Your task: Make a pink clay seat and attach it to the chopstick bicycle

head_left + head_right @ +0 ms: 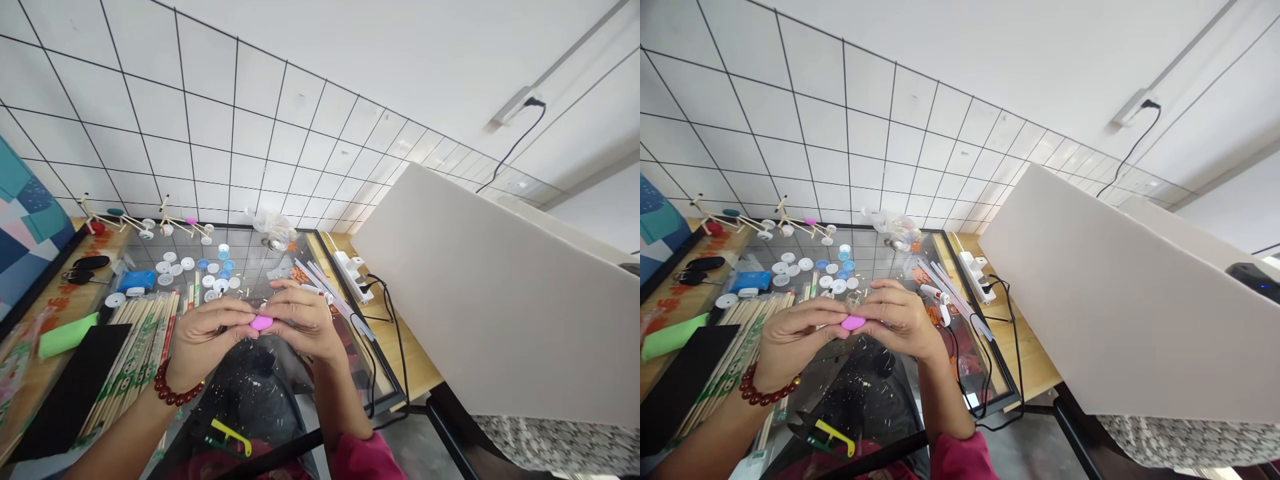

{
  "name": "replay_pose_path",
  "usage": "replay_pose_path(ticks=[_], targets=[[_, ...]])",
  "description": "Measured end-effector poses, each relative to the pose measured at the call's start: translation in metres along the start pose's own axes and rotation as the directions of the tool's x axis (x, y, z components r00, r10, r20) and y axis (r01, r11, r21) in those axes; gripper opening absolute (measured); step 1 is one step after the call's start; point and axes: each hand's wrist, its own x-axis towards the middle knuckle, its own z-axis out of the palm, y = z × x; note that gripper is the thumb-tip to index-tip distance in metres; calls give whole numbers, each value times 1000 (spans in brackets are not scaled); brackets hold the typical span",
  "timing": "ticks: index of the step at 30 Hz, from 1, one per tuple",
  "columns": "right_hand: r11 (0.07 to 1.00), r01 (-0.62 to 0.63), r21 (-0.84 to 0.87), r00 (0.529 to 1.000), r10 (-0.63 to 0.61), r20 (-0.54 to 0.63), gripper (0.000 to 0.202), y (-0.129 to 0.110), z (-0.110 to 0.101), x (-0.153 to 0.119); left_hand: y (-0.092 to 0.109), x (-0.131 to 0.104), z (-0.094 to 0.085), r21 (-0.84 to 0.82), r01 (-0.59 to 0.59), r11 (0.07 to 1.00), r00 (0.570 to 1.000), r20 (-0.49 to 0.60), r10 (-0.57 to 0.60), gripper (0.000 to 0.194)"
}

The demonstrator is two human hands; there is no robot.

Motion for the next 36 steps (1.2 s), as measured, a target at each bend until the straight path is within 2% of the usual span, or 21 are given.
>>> replay_pose_path(ticks=[6, 11, 15, 18, 21, 25, 29, 31, 36], targets=[[999, -40, -19, 999, 40, -11, 16, 1, 1, -1, -2, 0, -3, 38, 4, 999, 1000, -17, -3, 34], [998, -35, -53, 999, 35, -7, 16, 4, 2, -1, -4, 3, -6, 70, -5, 998, 1000, -12, 6, 25], [996, -31, -88, 999, 30, -16, 15, 4, 1, -1, -2, 3, -3, 64, 16, 998, 1000, -19, -15, 26], [994, -74, -86, 994, 67, -90, 17, 0, 3, -9, 0, -2, 6, -14, 147, 989, 987, -60, -147, 29], [982, -164, -90, 967, 142, -212, 21, -6, 8, -27, 1, -9, 19, -113, 304, 946, 952, -5, -307, 29], [950, -276, -144, 923, 221, -314, 23, -11, 14, -51, -3, -20, 37, -120, 404, 907, 915, 70, -398, 28], [939, -295, -178, 918, 227, -325, 17, -10, 19, -61, -11, -32, 46, -157, 500, 852, 866, 88, -492, 40], [941, -287, -177, 922, 221, -318, 14, -9, 23, -64, -13, -39, 47, -118, 489, 864, 872, 52, -486, 38], [952, -259, -163, 944, 214, -250, 14, -7, 37, -72, -21, -61, 42, 62, 373, 926, 928, -46, -371, 31]])
